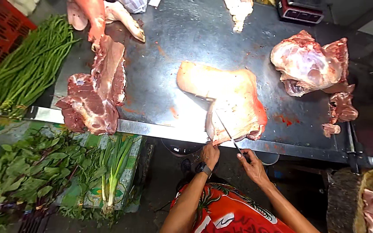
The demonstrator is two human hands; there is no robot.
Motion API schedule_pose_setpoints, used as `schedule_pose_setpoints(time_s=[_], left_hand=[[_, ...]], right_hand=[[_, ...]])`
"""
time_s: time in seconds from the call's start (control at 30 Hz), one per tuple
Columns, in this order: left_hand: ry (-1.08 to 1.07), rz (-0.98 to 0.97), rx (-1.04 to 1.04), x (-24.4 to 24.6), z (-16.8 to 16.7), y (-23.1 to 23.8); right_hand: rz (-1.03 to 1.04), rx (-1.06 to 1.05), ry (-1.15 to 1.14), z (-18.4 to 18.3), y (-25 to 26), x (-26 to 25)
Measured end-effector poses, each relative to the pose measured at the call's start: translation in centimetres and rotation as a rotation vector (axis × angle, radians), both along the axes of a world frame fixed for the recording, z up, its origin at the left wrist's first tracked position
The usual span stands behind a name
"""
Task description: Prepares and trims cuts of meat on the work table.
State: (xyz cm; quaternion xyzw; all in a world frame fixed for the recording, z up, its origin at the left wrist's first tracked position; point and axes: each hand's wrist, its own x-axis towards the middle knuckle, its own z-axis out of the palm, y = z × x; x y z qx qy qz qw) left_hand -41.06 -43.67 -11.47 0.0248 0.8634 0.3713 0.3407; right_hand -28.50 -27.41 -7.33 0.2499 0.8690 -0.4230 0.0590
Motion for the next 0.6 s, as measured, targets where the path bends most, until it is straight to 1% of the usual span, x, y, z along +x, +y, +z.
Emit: schedule_pose_setpoints(time_s=[0.1,0.23,0.33,0.43,0.5,0.6], left_hand=[[0.018,-0.085,0.021,-0.2,0.8,-1.5],[0.041,-0.089,0.085,-0.1,0.5,-2.2],[-0.031,0.011,0.169,-0.3,-0.5,-1.6],[-0.038,0.06,0.13,-0.5,-1.0,0.0],[-0.041,0.036,0.062,-0.6,-0.7,0.8],[-0.044,-0.053,0.002,-0.4,0.3,1.0]], right_hand=[[0.161,0.142,-0.081,0.3,2.0,0.0],[0.251,0.16,-0.157,0.6,2.8,0.0],[0.24,0.142,-0.148,0.4,2.4,-0.1],[0.171,0.118,-0.1,0.4,1.6,-0.4],[0.132,0.111,-0.076,0.4,1.1,-0.4],[0.144,0.137,-0.092,0.5,1.4,-0.4]])
